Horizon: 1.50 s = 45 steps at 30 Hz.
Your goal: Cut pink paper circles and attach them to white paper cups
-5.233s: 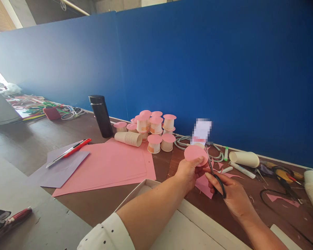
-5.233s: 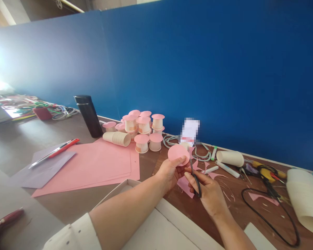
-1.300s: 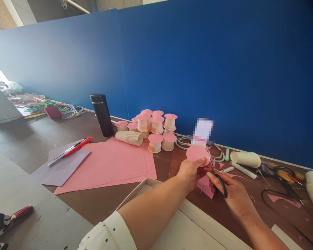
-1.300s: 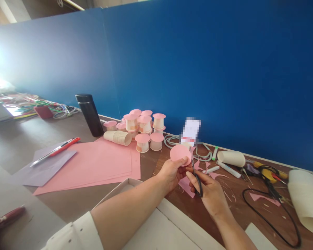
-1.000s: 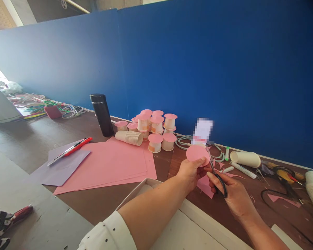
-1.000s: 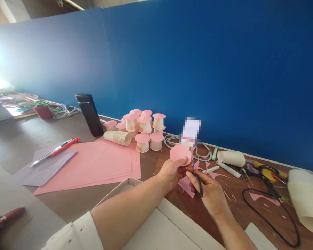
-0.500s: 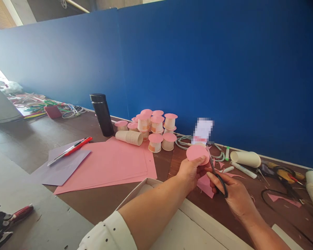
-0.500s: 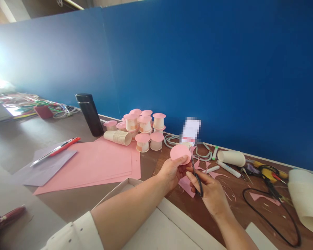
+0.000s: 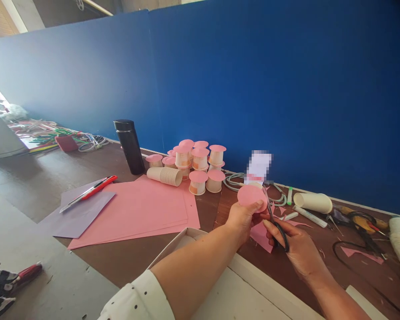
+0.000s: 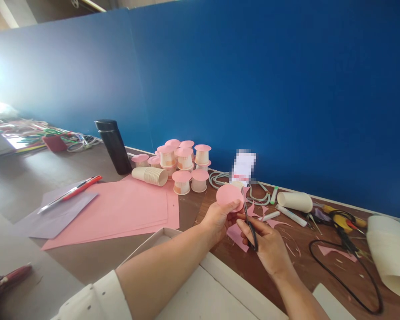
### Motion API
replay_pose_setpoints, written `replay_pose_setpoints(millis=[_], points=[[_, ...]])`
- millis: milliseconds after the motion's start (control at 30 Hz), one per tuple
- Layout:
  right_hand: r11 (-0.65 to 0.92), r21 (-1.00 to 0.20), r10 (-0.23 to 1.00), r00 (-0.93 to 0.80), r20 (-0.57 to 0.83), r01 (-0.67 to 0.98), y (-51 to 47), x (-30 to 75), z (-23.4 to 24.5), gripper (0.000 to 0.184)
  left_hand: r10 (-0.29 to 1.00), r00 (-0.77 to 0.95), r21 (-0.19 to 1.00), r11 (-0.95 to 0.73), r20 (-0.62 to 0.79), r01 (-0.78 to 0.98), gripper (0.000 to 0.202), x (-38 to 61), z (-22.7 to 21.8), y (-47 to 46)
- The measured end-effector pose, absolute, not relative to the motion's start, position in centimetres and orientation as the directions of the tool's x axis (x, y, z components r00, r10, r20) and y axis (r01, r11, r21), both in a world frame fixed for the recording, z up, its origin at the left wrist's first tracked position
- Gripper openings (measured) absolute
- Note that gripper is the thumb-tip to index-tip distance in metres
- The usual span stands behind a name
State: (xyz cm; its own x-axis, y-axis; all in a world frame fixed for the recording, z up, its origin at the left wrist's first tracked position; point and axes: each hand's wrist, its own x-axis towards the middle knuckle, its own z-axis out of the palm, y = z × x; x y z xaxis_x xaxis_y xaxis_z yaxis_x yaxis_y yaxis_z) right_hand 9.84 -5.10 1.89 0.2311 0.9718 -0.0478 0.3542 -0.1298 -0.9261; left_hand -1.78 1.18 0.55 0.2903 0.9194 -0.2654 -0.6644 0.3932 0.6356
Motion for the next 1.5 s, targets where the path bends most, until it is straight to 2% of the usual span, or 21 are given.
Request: replay_pose_setpoints(millis=[233,700,1267,1500], points=[[-0.134,-0.931,0.968,0.244,-0.050,0.340,-5.15,9.74,1.91,0.034,0.916,0.296,0.636,0.402,-0.273,-0.659,0.026,-1.75,0.49,1.19],[-0.094,-0.929,0.973,0.230,-0.010,0.358,-5.20,9.76,1.92,0.031,0.913,0.296,0.620,0.409,-0.282,-0.670,0.027,-1.73,0.32,1.24],[-0.096,-0.931,0.974,0.226,-0.015,0.351,-5.02,10.07,1.48,0.045,0.916,0.290,0.614,0.401,-0.277,-0.680,0.026,-1.93,0.60,1.17],[-0.095,-0.936,0.977,0.213,-0.022,0.338,-5.00,10.15,1.47,0.039,0.920,0.283,0.596,0.392,-0.273,-0.701,0.029,-1.88,0.52,1.25]])
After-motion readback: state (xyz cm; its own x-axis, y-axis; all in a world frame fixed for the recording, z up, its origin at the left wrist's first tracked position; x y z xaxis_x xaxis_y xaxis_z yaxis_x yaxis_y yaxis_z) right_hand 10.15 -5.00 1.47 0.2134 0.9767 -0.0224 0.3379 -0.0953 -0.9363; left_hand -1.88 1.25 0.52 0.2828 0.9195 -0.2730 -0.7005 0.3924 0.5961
